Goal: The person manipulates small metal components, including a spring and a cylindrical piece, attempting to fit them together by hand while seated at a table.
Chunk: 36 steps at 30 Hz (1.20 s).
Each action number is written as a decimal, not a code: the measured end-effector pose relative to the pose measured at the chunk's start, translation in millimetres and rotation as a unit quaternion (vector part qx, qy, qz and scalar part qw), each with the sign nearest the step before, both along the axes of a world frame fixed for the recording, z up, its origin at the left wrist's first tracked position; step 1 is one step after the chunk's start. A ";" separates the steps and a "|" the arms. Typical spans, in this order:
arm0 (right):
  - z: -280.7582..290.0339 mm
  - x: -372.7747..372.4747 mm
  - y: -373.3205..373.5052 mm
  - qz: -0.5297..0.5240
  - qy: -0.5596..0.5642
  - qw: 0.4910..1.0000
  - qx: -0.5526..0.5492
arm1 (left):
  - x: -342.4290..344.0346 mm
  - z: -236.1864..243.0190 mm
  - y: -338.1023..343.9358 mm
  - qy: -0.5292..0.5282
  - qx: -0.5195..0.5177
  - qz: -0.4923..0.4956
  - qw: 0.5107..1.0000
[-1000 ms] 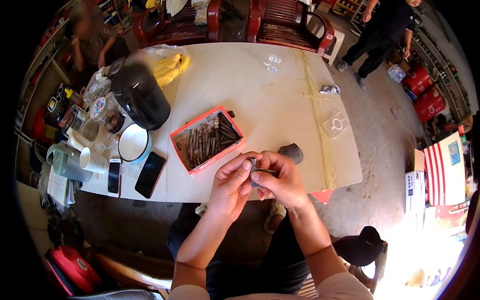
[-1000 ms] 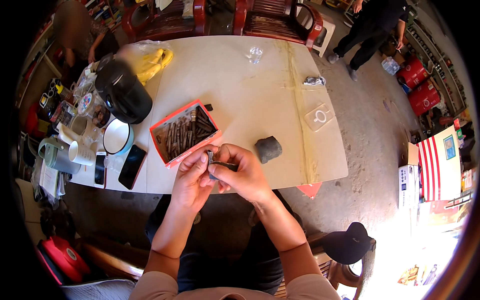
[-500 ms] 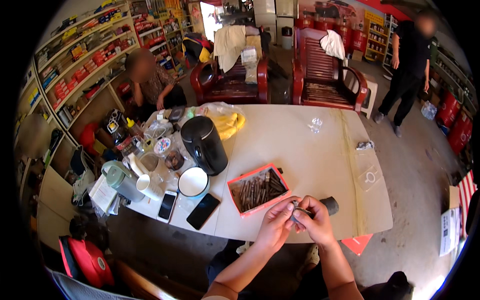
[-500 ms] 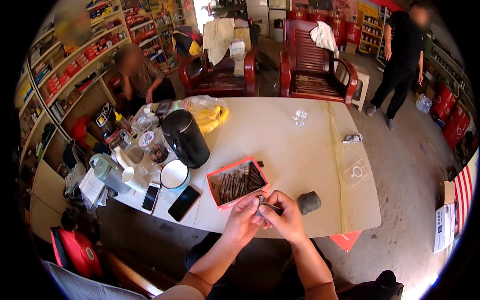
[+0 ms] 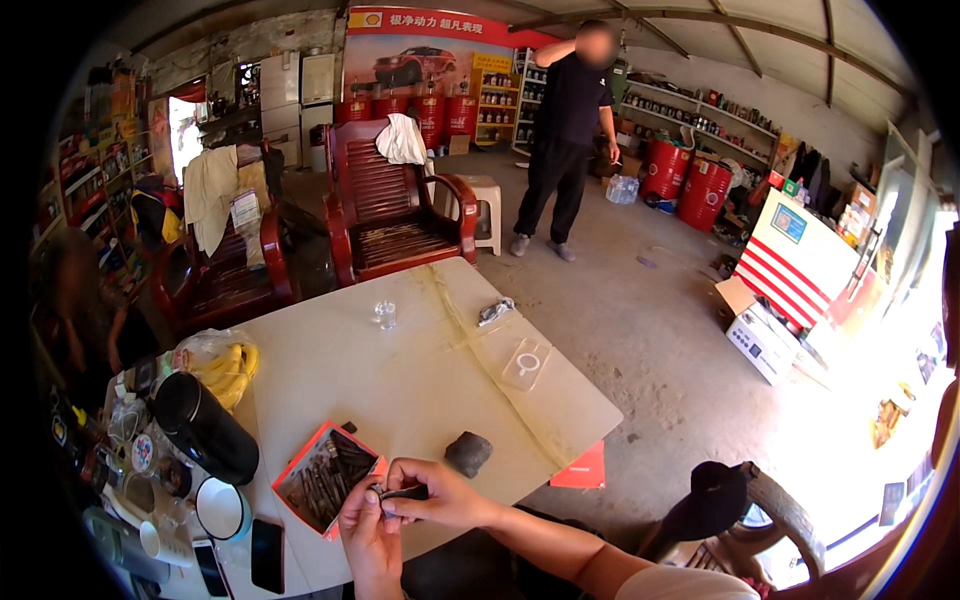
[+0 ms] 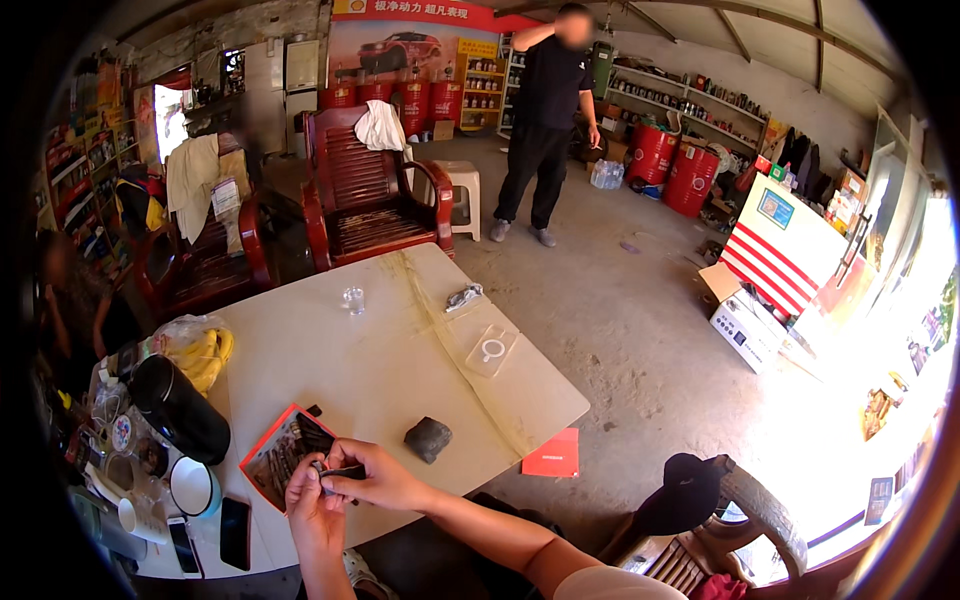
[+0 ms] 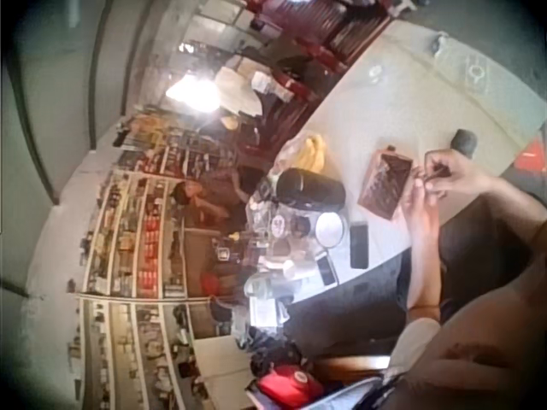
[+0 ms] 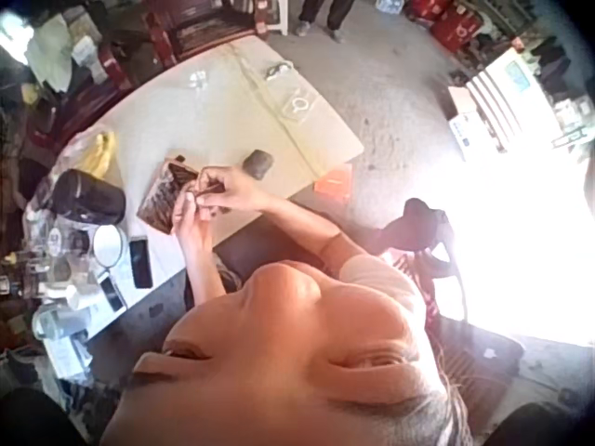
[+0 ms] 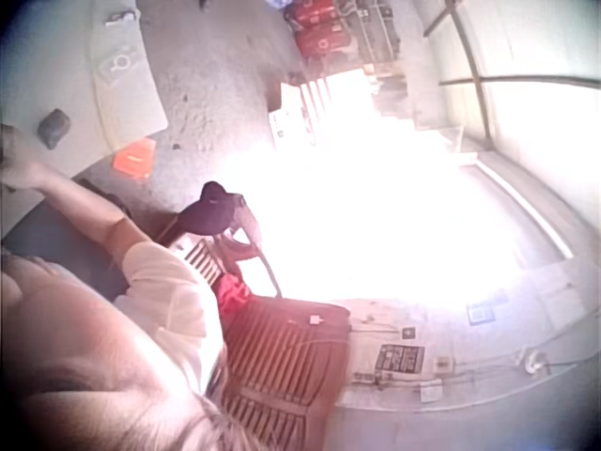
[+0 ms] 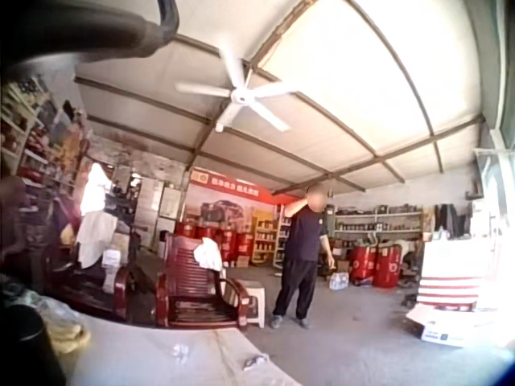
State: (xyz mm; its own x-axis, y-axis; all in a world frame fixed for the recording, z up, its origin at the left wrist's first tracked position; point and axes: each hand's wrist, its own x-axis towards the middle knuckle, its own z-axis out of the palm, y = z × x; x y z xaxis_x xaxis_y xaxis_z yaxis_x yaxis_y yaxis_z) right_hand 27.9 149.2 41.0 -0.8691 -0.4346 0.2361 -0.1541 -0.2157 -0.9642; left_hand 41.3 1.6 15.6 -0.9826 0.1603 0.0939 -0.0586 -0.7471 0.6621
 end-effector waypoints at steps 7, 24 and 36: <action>3.0 -1.8 -9.2 -0.039 0.040 0.998 0.030 | -3.7 -0.2 -10.2 -0.001 -0.030 0.033 0.999; 7.0 3.7 -13.5 -0.155 0.070 0.983 0.069 | -4.3 6.2 -6.1 -0.020 -0.028 0.097 0.995; -13.4 -4.3 -18.8 -0.086 -0.145 0.977 -0.128 | -3.2 13.2 -11.5 -0.076 0.091 -0.002 0.993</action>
